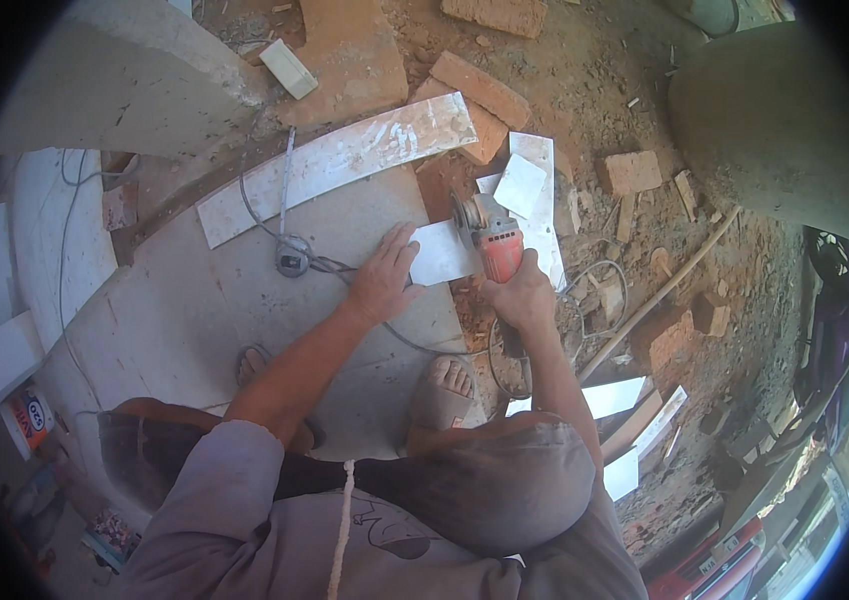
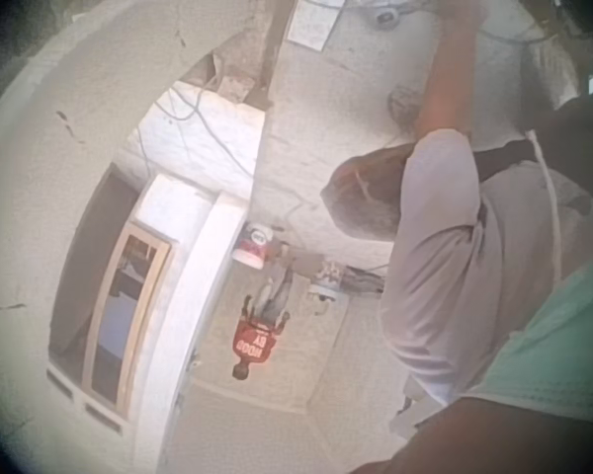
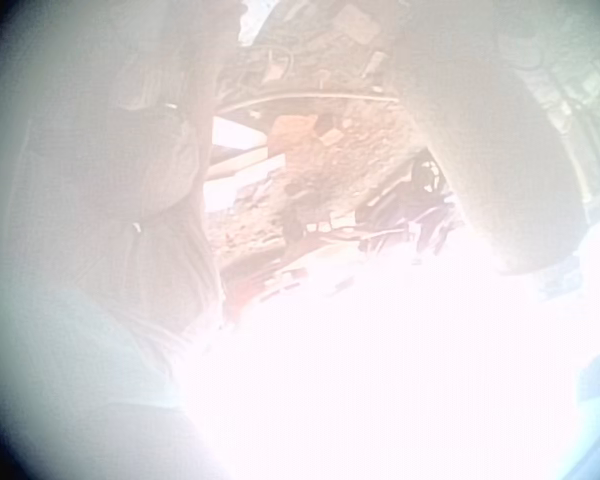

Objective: The person cuts tiles with an angle grinder, measures surfaces and tile pieces using a tape measure, and cuts the marked tiles with the angle grinder.

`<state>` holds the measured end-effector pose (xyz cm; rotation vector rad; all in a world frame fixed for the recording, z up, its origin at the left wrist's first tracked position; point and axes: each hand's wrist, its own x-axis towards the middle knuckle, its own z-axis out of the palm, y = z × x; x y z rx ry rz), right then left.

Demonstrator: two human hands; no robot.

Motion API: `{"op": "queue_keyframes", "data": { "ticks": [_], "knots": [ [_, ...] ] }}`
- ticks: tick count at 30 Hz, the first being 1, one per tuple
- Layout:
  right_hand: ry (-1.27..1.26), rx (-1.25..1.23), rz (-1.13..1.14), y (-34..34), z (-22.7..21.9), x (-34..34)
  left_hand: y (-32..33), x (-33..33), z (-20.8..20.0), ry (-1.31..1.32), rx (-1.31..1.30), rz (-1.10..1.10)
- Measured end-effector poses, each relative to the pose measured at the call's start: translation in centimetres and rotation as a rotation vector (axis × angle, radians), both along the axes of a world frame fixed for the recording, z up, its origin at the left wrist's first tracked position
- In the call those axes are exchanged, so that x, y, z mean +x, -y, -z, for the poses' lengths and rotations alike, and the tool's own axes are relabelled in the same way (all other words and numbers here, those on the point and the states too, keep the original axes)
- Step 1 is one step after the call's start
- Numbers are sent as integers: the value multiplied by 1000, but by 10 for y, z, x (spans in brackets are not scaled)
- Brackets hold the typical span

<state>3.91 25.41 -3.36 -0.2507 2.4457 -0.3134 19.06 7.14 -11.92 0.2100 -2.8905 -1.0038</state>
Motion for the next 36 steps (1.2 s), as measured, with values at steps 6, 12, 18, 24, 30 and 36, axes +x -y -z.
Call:
{"op": "queue_keyframes", "data": {
  "ticks": [6,12,18,24,30,36],
  "knots": [
    [16,-26,-2,2,1,-1,0,2,0,-7,-13,-14],
    [8,-27,-13,5,3,-4,-2,2,3,-24,-24,-26],
    [-10,-25,-22,10,4,-9,-2,2,2,32,-27,6],
    [2,-18,-31,12,6,-11,-2,2,3,23,-34,-2],
    [17,-14,-26,14,10,-11,-1,4,-1,22,-46,-1],
    [26,-16,-22,14,9,-13,-2,0,0,25,-53,1]
  ]
}}
